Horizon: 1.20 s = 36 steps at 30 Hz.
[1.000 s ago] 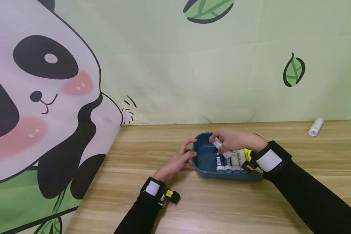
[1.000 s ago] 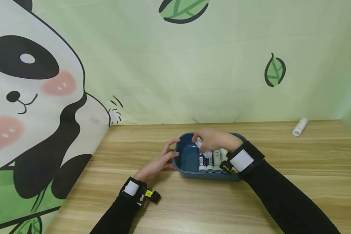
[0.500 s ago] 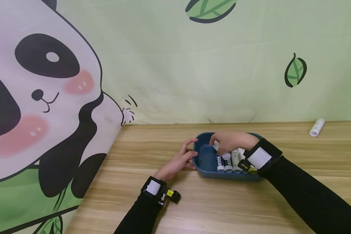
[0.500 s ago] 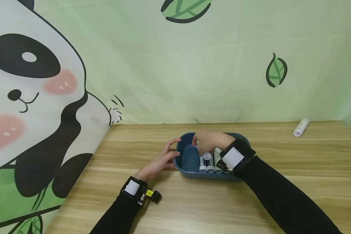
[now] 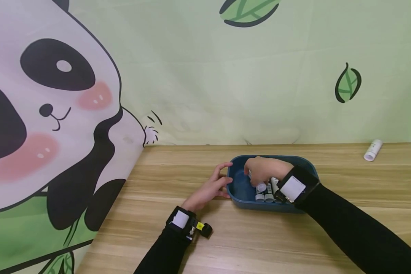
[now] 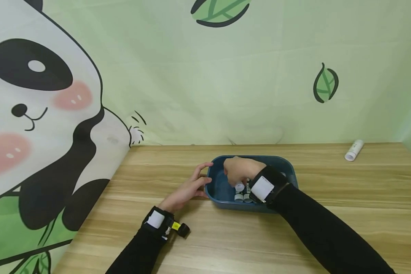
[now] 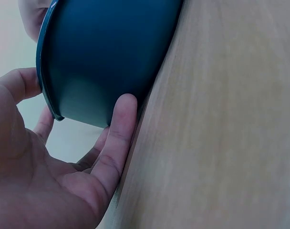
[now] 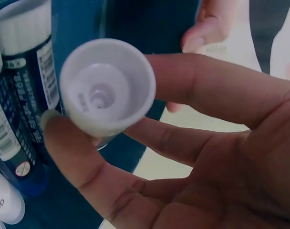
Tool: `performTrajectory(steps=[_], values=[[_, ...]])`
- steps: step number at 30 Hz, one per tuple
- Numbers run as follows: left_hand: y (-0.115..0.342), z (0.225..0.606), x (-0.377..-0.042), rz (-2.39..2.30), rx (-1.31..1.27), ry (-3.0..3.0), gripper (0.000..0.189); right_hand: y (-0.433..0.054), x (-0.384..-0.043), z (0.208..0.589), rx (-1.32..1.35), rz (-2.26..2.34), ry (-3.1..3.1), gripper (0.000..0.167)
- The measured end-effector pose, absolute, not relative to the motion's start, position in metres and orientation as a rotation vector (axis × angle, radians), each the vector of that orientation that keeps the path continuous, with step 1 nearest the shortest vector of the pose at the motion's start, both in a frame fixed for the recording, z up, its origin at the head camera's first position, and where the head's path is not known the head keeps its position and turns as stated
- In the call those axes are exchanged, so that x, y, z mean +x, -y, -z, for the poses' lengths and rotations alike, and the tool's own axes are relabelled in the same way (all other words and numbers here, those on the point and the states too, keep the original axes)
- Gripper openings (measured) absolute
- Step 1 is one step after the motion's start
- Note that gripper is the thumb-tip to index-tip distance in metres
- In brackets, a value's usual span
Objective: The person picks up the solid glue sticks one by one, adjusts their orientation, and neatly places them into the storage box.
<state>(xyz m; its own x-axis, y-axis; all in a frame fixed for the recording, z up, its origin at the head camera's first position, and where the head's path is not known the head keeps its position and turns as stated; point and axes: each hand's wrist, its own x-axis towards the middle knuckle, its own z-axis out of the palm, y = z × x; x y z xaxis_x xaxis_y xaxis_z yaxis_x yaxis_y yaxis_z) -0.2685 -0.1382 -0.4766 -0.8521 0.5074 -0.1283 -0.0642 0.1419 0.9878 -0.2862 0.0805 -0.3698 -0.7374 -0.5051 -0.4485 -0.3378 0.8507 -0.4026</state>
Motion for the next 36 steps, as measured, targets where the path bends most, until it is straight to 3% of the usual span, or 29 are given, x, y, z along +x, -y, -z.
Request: performTrajectory(steps=[14, 36], values=[[0.139, 0.475, -0.267, -1.756, 0.448, -1.987, 0.057, -0.066, -0.282, 0.375, -0.544, 0.316, -2.494, 0.031], [0.14, 0.475, -0.267, -1.742, 0.452, -2.0, 0.057, -0.054, -0.285, 0.383, -0.59, 0.145, -2.533, 0.041]])
